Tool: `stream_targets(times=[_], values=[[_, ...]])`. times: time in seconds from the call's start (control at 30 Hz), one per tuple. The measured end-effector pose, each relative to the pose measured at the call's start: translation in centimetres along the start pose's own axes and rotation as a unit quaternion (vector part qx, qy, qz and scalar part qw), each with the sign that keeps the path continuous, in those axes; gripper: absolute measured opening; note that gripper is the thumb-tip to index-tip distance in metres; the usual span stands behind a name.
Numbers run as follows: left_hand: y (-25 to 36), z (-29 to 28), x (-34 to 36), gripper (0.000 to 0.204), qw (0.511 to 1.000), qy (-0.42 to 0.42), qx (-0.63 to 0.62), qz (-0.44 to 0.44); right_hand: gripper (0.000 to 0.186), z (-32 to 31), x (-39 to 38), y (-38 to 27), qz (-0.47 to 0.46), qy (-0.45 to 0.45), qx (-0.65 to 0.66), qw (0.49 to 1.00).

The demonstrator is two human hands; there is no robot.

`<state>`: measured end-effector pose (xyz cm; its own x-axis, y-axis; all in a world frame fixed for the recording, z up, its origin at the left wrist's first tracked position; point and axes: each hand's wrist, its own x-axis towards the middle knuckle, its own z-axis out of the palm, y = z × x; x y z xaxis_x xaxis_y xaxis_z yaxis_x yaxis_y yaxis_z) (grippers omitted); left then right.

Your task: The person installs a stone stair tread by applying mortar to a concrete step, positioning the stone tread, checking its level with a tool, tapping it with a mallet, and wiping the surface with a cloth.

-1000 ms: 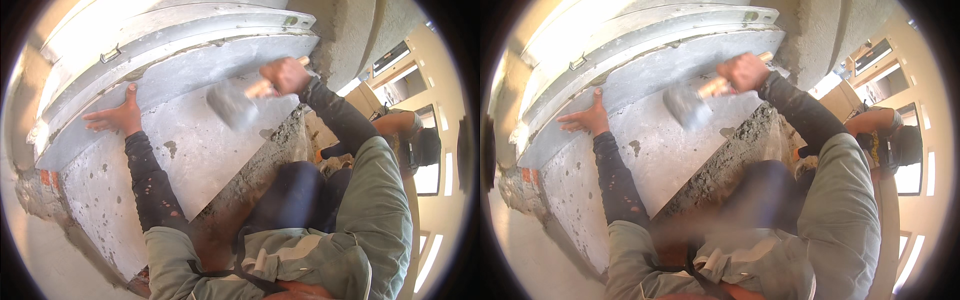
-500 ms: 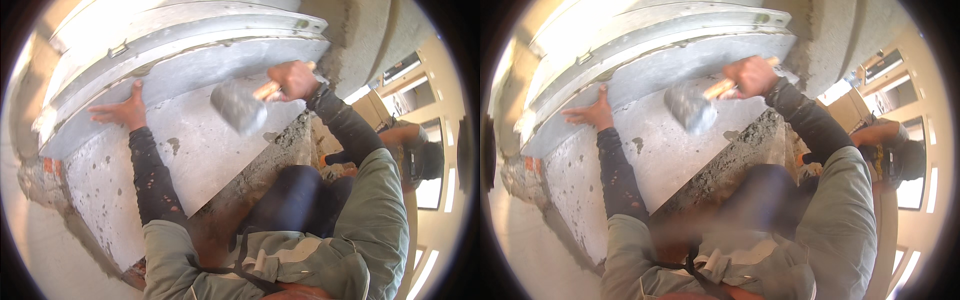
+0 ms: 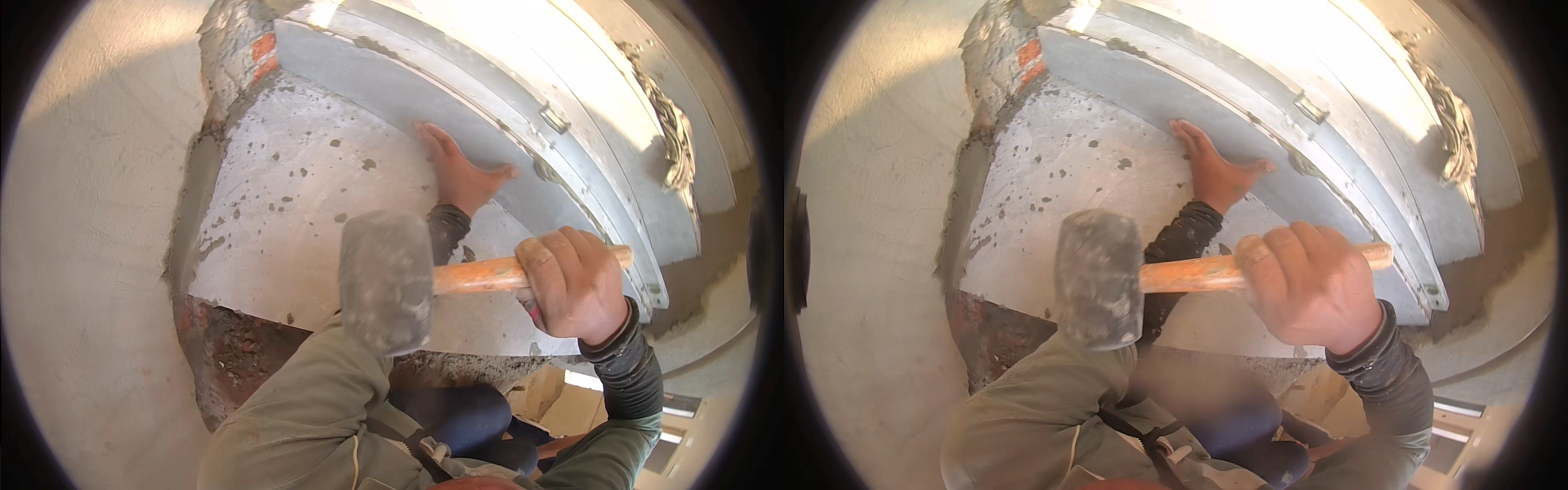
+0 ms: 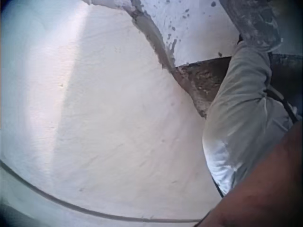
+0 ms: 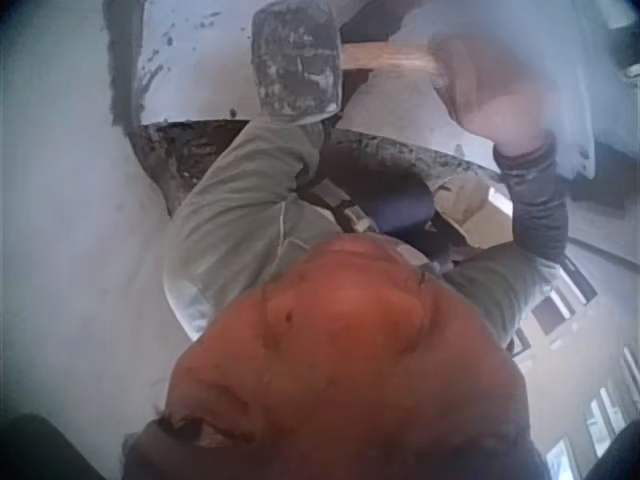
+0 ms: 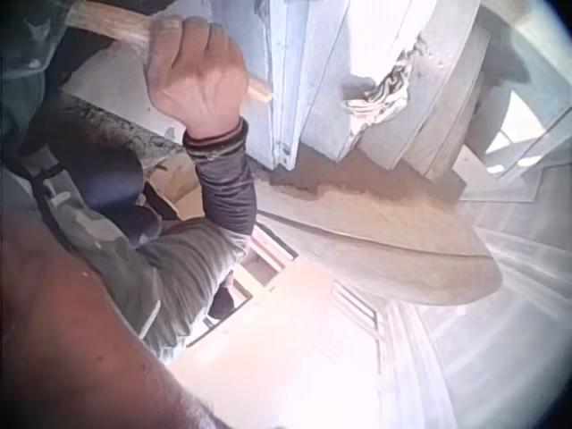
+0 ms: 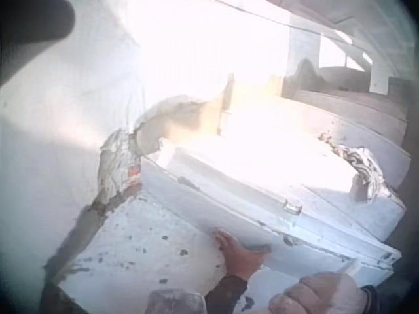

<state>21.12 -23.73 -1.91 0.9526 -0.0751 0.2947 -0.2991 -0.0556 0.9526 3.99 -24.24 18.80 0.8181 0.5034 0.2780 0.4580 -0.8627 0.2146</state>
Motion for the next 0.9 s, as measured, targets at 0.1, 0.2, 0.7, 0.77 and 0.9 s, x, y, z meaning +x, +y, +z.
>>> stream_targets(times=[0.1, 0.2, 0.7, 0.77, 0.9], values=[[1.2, 1.2, -0.4, 0.149, 0.999, 0.001, -0.006, -0.053, 0.02, 2.6, 5.6, 2.1, -0.102, -0.009, -0.022, 0.995], [-0.5, 1.3, 0.1, 0.144, 0.998, -0.031, 0.036, -0.037, 0.029, 7.1, 9.2, 7.1, -0.093, -0.062, -0.115, 0.987], [-1.1, 1.8, 0.1, 0.116, 0.996, -0.062, -0.062, -0.026, 0.044, 11.5, 16.3, 7.7, 0.144, -0.105, 0.066, 0.982], [-0.9, 2.2, 0.2, 0.112, 0.995, -0.057, -0.084, -0.019, 0.045, 11.7, 16.7, 6.4, 0.118, -0.111, 0.046, 0.986], [-1.2, 1.8, 0.8, 0.106, 0.983, -0.045, -0.18, -0.008, 0.04, 11.9, 18.5, 3.9, 0.032, -0.094, 0.056, 0.993]])
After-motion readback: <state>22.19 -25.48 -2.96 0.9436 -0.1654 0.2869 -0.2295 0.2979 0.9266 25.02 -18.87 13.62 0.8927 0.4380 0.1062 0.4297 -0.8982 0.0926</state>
